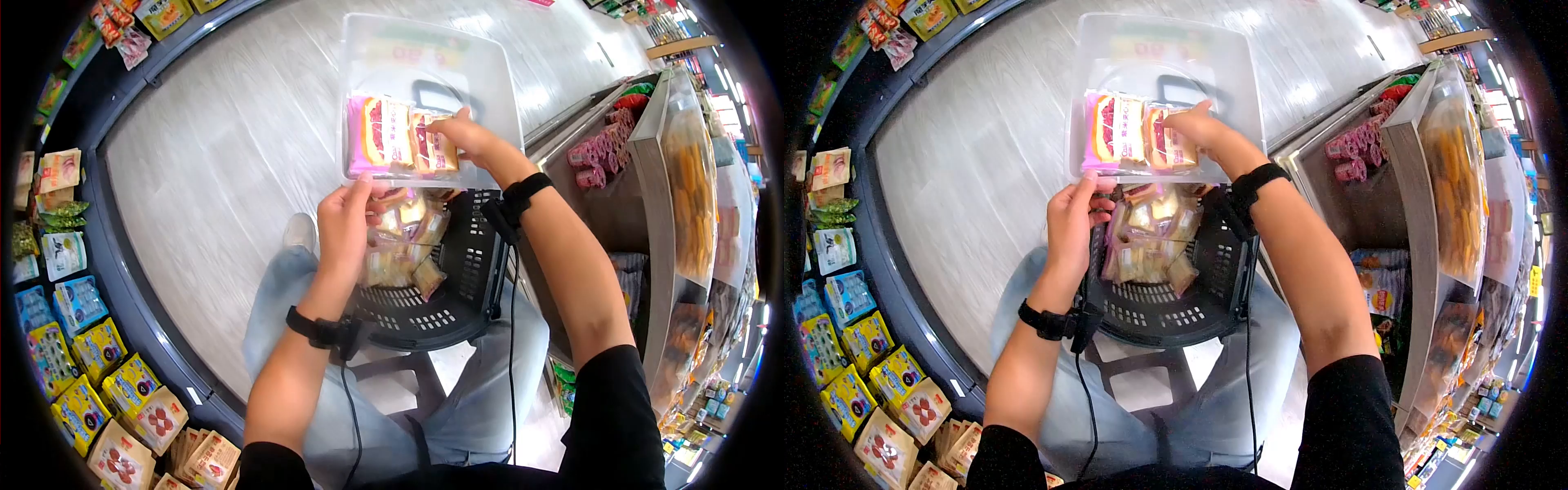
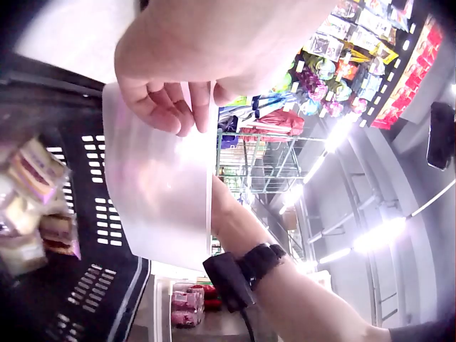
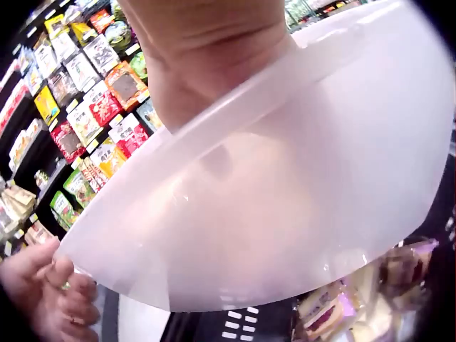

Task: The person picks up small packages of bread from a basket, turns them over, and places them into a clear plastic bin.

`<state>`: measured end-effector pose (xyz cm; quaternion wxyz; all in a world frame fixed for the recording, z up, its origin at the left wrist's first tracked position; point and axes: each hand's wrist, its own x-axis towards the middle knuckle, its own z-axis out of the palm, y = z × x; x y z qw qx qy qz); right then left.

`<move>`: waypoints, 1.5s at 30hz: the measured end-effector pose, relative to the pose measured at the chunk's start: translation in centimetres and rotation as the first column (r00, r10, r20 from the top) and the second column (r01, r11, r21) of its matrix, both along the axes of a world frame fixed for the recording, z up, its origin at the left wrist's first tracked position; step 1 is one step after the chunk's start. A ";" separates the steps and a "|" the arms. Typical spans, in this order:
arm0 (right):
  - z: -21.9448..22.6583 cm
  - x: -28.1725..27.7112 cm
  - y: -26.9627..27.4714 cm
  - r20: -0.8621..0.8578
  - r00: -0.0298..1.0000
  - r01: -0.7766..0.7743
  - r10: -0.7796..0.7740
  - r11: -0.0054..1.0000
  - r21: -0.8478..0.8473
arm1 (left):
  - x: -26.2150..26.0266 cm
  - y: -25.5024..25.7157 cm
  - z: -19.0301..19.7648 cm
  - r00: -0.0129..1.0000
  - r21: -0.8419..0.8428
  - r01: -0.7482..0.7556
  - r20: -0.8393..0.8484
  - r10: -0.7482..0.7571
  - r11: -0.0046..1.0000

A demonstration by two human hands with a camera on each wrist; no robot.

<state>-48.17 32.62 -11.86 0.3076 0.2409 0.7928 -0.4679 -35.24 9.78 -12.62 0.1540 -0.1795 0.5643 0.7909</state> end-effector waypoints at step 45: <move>-30.0 19.7 6.7 0.050 0.981 0.172 -0.189 0.956 0.237 | -0.8 0.2 0.0 0.990 0.068 0.129 -0.061 -0.125 0.989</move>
